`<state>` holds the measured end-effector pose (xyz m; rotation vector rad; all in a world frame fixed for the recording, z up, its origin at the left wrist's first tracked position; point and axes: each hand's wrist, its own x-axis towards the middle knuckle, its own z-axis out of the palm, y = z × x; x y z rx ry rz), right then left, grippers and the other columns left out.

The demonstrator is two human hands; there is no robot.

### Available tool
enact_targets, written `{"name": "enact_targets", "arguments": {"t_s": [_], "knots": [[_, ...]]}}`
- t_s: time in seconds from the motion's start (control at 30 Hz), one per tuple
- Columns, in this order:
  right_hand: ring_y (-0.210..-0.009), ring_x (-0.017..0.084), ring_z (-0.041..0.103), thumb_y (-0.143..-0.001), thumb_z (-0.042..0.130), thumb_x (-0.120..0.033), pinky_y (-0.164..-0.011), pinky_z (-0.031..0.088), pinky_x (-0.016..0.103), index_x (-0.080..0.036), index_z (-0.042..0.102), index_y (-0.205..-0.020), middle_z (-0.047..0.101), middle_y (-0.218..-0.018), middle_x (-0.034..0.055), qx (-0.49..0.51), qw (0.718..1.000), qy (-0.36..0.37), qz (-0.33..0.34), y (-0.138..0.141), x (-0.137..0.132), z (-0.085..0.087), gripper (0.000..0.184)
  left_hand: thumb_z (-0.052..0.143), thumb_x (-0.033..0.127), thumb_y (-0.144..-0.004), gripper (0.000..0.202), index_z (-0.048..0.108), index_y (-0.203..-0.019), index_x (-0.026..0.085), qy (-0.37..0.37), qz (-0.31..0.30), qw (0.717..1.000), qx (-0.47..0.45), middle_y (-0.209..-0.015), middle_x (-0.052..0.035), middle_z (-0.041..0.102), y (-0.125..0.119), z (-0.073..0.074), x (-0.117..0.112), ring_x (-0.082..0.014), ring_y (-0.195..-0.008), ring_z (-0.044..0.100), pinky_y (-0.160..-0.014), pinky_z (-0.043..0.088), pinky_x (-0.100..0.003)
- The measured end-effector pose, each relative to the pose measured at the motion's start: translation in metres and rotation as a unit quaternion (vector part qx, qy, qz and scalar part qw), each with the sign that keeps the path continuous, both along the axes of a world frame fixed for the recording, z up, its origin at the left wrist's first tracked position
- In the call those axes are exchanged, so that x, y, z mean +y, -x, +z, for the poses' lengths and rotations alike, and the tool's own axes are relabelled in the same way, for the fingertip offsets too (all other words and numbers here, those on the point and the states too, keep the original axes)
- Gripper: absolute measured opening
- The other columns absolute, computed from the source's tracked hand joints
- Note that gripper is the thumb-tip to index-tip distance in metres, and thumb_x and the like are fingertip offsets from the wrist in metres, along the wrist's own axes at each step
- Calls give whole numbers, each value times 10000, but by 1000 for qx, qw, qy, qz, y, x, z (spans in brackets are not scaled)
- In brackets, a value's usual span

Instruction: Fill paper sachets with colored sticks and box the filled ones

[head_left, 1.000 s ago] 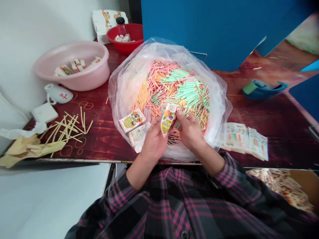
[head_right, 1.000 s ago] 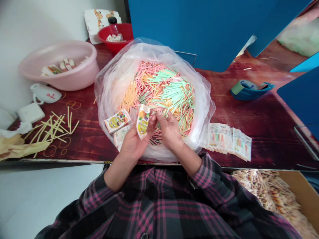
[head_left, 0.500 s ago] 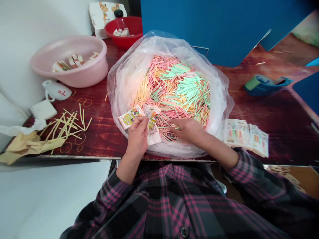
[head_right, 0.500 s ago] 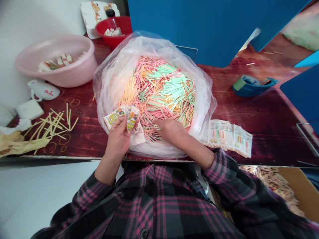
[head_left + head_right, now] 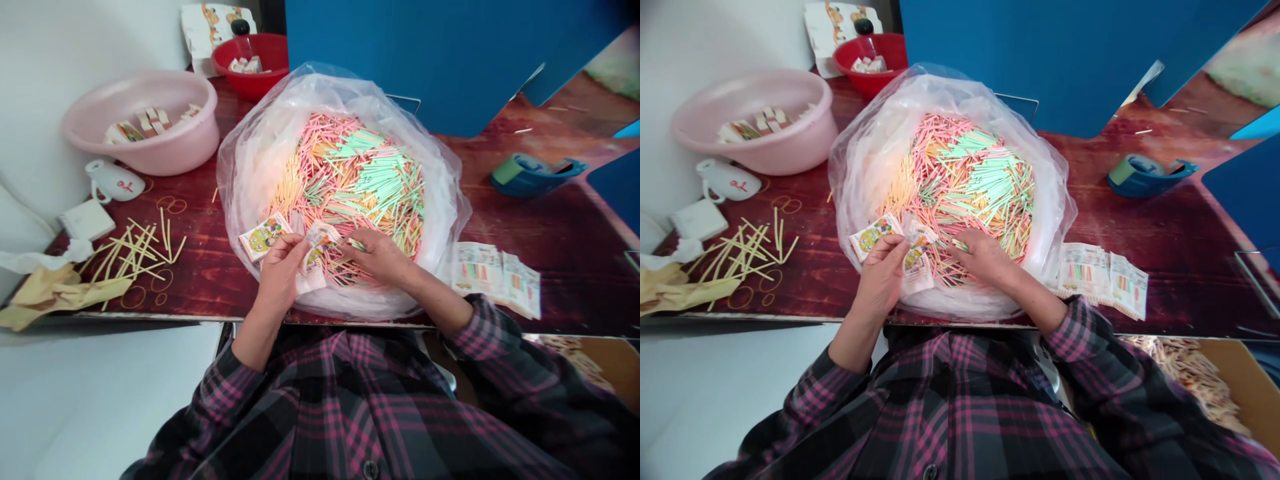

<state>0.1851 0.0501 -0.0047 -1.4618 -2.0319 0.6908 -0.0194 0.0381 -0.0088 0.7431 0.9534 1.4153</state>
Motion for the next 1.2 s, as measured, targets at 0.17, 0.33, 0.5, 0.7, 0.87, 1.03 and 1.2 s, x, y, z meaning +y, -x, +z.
{"name": "enact_targets", "arguments": {"t_s": [0.17,0.33,0.5,0.7,0.87,1.03,1.2], "knots": [[-650,166,505,-961,487,-437,-687,403,317,-239,551,-694,590,-668,-8,116,991,31,-63,1,-5,5,338,899,273,-664,226,711,-765,199,-7,-33,999,42,-753,38,678,-6,8,-2,-97,-700,600,-699,482,-229],[-602,137,435,-920,541,-387,-633,372,290,-239,523,-714,484,-612,-57,224,966,97,-90,2,-11,14,254,894,249,-649,199,724,-736,194,-18,-43,997,62,-785,19,694,-8,10,-2,-99,-723,600,-712,477,-225],[-608,131,392,-888,666,-492,-590,341,273,-248,549,-734,420,-612,-62,302,945,91,-83,2,-17,16,311,902,247,-650,200,731,-740,196,-21,-42,997,65,-807,16,700,-9,7,-3,-102,-738,598,-735,482,-236],[-562,127,415,-930,553,-704,-581,371,284,-242,531,-678,456,-563,-50,269,958,55,-82,-3,-20,24,527,925,280,-637,226,741,-741,201,-23,-49,997,57,-797,9,703,-9,5,-3,-112,-742,605,-728,489,-240],[-753,184,634,-956,516,-706,-810,500,341,-239,636,-717,657,-679,9,270,959,-3,-89,-8,-16,40,538,940,287,-621,251,732,-729,197,-15,-60,998,32,-835,11,709,-8,4,-5,-103,-754,614,-747,499,-237],[-479,127,386,-879,646,-701,-489,377,279,-294,635,-930,402,-550,-80,488,862,42,-134,6,-17,56,410,945,268,-602,268,722,-729,192,6,-71,997,9,-821,17,701,-14,3,-8,-100,-746,615,-733,494,-236],[-420,122,256,-892,591,-742,-428,303,284,-306,619,-946,220,-514,-100,496,856,41,-139,16,-15,67,440,949,280,-612,285,711,-740,189,10,-88,996,1,-822,19,695,-20,2,-10,-105,-755,621,-745,503,-251]]}}
